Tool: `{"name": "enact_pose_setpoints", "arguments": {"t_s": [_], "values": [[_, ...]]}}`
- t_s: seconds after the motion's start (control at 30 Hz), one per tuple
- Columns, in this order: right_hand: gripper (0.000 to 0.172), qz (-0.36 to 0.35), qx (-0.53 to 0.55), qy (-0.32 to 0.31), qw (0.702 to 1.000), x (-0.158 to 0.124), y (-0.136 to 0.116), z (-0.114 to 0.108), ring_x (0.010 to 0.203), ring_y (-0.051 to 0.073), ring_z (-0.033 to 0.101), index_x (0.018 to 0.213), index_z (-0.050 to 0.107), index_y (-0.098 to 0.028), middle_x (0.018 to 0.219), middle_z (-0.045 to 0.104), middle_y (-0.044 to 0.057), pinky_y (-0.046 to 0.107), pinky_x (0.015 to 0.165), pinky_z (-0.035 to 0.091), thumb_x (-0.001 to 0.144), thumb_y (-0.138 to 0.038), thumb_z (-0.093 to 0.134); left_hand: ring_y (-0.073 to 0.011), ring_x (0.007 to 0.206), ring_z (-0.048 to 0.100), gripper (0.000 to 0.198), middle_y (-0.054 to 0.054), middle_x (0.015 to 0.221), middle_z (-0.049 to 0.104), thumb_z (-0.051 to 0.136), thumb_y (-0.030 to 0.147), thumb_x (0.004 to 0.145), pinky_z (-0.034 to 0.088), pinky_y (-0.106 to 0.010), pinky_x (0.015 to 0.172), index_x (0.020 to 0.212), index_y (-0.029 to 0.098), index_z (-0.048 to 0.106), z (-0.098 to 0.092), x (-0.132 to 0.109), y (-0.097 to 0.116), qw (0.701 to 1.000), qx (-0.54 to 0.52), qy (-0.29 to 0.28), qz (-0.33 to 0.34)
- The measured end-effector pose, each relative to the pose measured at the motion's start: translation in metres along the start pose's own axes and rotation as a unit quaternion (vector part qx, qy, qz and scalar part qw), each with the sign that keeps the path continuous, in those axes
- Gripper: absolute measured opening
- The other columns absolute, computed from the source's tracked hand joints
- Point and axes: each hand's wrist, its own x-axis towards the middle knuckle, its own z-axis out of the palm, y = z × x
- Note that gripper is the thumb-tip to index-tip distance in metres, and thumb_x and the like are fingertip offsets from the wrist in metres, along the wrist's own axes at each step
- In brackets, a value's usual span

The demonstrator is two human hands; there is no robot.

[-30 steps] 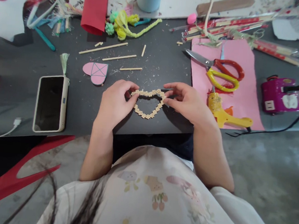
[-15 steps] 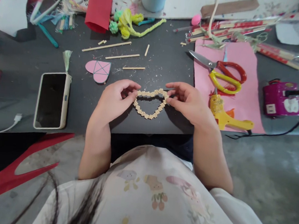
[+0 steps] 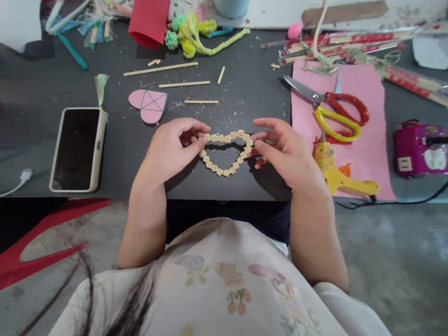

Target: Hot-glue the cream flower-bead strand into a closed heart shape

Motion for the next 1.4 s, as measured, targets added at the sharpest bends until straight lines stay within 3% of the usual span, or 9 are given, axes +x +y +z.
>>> {"name": "enact_pose_setpoints", "arguments": {"t_s": [0.13,0.33,0.47,0.57,0.7,0.9,1.03,1.4], "values": [[0.037,0.023,0.018,-0.008,1.000,-0.003,-0.002,-0.002,0.079,0.018,0.071,0.124,0.052,-0.027,0.107,0.066,0.004,0.030,0.054,0.054,0.087,-0.027,0.057,-0.0134,0.076,0.065,0.018,-0.002,0.090,0.073,0.062,0.017,0.085,0.054,-0.026,0.070,0.100,0.020,0.071,0.001,0.000,-0.001,1.000,0.001,0.003,0.002],[0.047,0.023,0.015,-0.024,0.999,-0.004,0.000,-0.006,0.065,0.013,0.067,0.119,0.058,-0.023,0.094,0.068,0.002,0.024,0.052,0.052,0.074,-0.019,0.069,-0.0117,0.072,0.064,0.017,-0.001,0.088,0.074,0.067,0.015,0.081,0.052,-0.025,0.068,0.096,0.020,0.074,0.002,0.000,-0.004,0.999,-0.045,0.022,0.012],[0.049,0.023,-0.002,-0.032,0.999,-0.002,0.003,-0.006,0.061,0.011,0.064,0.120,0.061,-0.020,0.097,0.070,0.004,0.024,0.049,0.048,0.072,-0.020,0.069,-0.0119,0.073,0.064,0.017,-0.001,0.091,0.073,0.068,0.016,0.080,0.051,-0.026,0.069,0.095,0.020,0.074,0.001,-0.001,-0.007,0.997,-0.052,0.027,0.042],[0.046,-0.003,-0.045,-0.033,0.998,-0.001,0.004,-0.004,0.063,0.011,0.063,0.119,0.065,-0.020,0.106,0.071,0.005,0.026,0.053,0.050,0.073,-0.023,0.070,-0.0121,0.074,0.064,0.015,-0.001,0.091,0.073,0.069,0.017,0.081,0.051,-0.026,0.070,0.094,0.021,0.074,0.001,-0.001,-0.009,0.996,-0.058,0.032,0.060],[0.036,-0.047,-0.102,-0.034,0.993,0.000,0.002,-0.002,0.063,0.011,0.059,0.107,0.071,-0.019,0.098,0.073,0.003,0.028,0.060,0.051,0.071,-0.020,0.066,-0.0125,0.075,0.063,0.015,-0.001,0.092,0.073,0.068,0.019,0.081,0.050,-0.026,0.070,0.095,0.021,0.074,0.000,-0.001,-0.013,0.995,-0.064,0.042,0.066],[0.059,-0.013,0.007,-0.103,0.995,0.000,-0.007,-0.001,0.055,0.006,0.047,0.121,0.062,-0.018,0.113,0.072,0.005,0.022,0.049,0.043,0.063,-0.011,0.057,-0.0127,0.073,0.063,0.015,-0.002,0.091,0.073,0.068,0.019,0.080,0.049,-0.027,0.068,0.094,0.020,0.074,-0.001,0.000,-0.014,0.995,-0.067,0.035,0.059],[0.064,0.009,0.070,-0.138,0.988,0.003,-0.010,-0.001,0.057,0.007,0.048,0.124,0.057,-0.016,0.104,0.074,0.006,0.020,0.041,0.031,0.060,-0.012,0.059,-0.0137,0.074,0.063,0.015,-0.003,0.092,0.073,0.069,0.021,0.080,0.049,-0.029,0.069,0.094,0.020,0.073,-0.001,0.000,-0.014,0.995,-0.077,0.025,0.053],[0.051,0.035,0.002,-0.065,0.997,0.003,-0.002,-0.002,0.065,0.010,0.058,0.116,0.064,-0.017,0.097,0.070,0.005,0.019,0.043,0.037,0.065,-0.013,0.064,-0.0131,0.076,0.063,0.015,-0.002,0.092,0.072,0.068,0.018,0.081,0.050,-0.028,0.071,0.095,0.020,0.073,0.000,-0.001,-0.014,0.996,-0.064,0.028,0.053]]}}
